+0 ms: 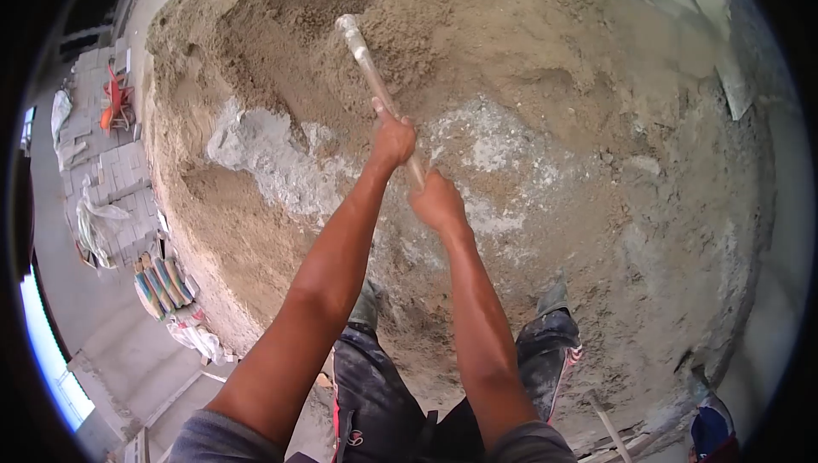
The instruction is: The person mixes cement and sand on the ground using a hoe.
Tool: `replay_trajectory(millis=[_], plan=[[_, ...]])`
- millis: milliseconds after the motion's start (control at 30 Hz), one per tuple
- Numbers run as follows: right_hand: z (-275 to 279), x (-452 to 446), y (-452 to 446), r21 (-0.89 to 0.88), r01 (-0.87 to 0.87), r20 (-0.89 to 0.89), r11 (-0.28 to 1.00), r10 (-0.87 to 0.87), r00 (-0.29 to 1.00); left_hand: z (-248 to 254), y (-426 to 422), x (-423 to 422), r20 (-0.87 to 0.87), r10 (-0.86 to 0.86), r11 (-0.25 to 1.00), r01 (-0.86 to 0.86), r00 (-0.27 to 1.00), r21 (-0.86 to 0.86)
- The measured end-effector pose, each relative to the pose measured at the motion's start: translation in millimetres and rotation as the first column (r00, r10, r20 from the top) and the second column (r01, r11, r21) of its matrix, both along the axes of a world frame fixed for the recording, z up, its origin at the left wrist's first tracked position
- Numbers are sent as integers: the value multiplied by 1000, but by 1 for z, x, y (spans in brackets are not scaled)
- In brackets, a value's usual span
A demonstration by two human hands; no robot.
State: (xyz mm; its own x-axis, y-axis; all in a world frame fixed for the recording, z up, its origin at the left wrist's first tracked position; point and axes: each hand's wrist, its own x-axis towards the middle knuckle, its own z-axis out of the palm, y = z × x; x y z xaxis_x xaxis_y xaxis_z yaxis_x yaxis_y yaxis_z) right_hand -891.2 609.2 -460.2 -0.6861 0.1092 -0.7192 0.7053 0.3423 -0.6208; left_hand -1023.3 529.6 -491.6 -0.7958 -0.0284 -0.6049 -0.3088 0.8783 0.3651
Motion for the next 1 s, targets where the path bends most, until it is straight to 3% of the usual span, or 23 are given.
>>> replay_trajectory(millis=[100, 167, 200, 233, 267, 300, 367, 433, 500, 567, 600, 667, 733, 833, 867, 1000], plan=[[34, 71, 15, -29, -55, 84, 998, 58, 995, 4, 4, 65, 97, 1, 1000, 1, 995, -18], [68, 129, 22, -23, -36, 233, 999, 40, 972, -33, -3, 117, 62, 112, 986, -119, 992, 115], [85, 163, 27, 8, -46, 247, 999, 43, 968, -11, 6, 129, 298, 317, 900, -384, 900, 204], [106, 205, 29, 57, -79, 254, 995, 62, 965, 11, 16, 145, 537, 446, 744, -630, 716, 221], [127, 242, 32, 106, -100, 263, 989, 69, 962, -13, 13, 179, 670, 486, 580, -781, 561, 233], [151, 275, 35, 154, -121, 291, 981, 72, 954, -5, 19, 212, 735, 545, 381, -900, 404, 212], [209, 323, 38, 153, -102, 366, 983, 39, 930, 72, 34, 267, 754, 546, 372, -912, 365, 172], [241, 356, 29, 141, -102, 404, 985, 37, 914, 116, 32, 306, 808, 523, 385, -921, 272, 60], [255, 362, 20, 134, -87, 386, 987, 29, 922, 141, 39, 288, 765, 530, 374, -911, 366, 176], [216, 345, 24, 159, -116, 168, 980, 89, 982, 152, 38, 255, 707, 566, 363, -898, 424, 249], [183, 320, 26, 154, -84, 75, 984, 73, 994, 152, 36, 215, 632, 528, 434, -820, 568, 373], [107, 212, 30, 101, -7, -89, 995, 16, 996, 130, 33, 130, 442, 497, 433, -655, 747, 619], [46, 60, 37, -18, 54, -201, 998, -57, 978, 107, 46, 24, 82, 481, 584, -388, 873, 713], [27, -102, 51, -164, 144, -249, 976, -182, 951, 70, 73, -77, -352, 279, 873, -84, 893, 480], [26, -116, 53, -176, 167, -309, 970, -215, 926, 52, 80, -86, -392, 189, 934, -42, 901, 354], [25, -6, 55, -75, 195, -63, 978, -199, 978, -24, 90, -20, -288, -101, 991, 71, 952, -113]])
